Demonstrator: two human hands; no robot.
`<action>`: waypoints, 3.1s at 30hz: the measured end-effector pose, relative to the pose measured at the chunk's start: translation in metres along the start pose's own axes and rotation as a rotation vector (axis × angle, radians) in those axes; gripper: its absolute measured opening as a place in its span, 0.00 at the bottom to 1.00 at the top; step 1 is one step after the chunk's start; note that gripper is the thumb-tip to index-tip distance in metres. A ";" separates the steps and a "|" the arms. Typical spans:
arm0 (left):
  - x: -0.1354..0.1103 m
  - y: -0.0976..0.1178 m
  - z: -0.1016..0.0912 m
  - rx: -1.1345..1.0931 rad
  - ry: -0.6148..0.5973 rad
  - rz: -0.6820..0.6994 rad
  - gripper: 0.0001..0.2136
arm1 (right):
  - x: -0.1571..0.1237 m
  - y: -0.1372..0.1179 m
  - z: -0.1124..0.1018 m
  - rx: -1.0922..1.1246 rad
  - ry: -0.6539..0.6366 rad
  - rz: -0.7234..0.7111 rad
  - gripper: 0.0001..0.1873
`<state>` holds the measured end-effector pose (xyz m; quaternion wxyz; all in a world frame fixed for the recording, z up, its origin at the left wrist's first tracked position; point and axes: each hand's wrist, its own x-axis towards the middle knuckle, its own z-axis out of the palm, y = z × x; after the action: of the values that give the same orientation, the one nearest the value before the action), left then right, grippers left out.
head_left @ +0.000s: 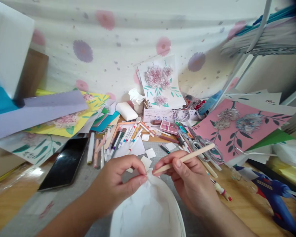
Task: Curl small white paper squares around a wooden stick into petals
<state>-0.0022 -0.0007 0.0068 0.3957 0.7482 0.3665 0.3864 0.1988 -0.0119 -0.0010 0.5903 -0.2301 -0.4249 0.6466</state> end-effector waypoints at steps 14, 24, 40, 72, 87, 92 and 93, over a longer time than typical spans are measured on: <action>0.000 -0.003 0.005 -0.240 0.046 -0.169 0.04 | -0.009 0.008 -0.006 -0.141 -0.117 -0.185 0.07; 0.001 0.002 0.005 0.061 0.095 -0.058 0.04 | -0.010 0.002 -0.002 -0.302 -0.124 -0.228 0.08; -0.002 -0.002 0.003 0.023 0.097 -0.001 0.03 | -0.012 0.000 -0.004 -0.304 -0.139 -0.243 0.08; 0.000 -0.004 0.003 -0.028 -0.026 0.169 0.05 | -0.012 0.001 -0.005 -0.300 -0.142 -0.323 0.09; 0.001 -0.004 0.003 -0.018 -0.051 0.157 0.05 | -0.011 -0.002 -0.003 -0.327 -0.196 -0.357 0.10; 0.001 -0.004 0.002 0.001 -0.034 0.162 0.05 | -0.010 -0.002 -0.002 -0.334 -0.194 -0.388 0.10; 0.001 -0.004 0.002 0.006 -0.033 0.161 0.05 | -0.010 -0.002 -0.002 -0.342 -0.196 -0.391 0.10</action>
<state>-0.0011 0.0007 0.0030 0.3672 0.7826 0.2998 0.4035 0.2040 -0.0212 -0.0023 0.6125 -0.1763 -0.6194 0.4583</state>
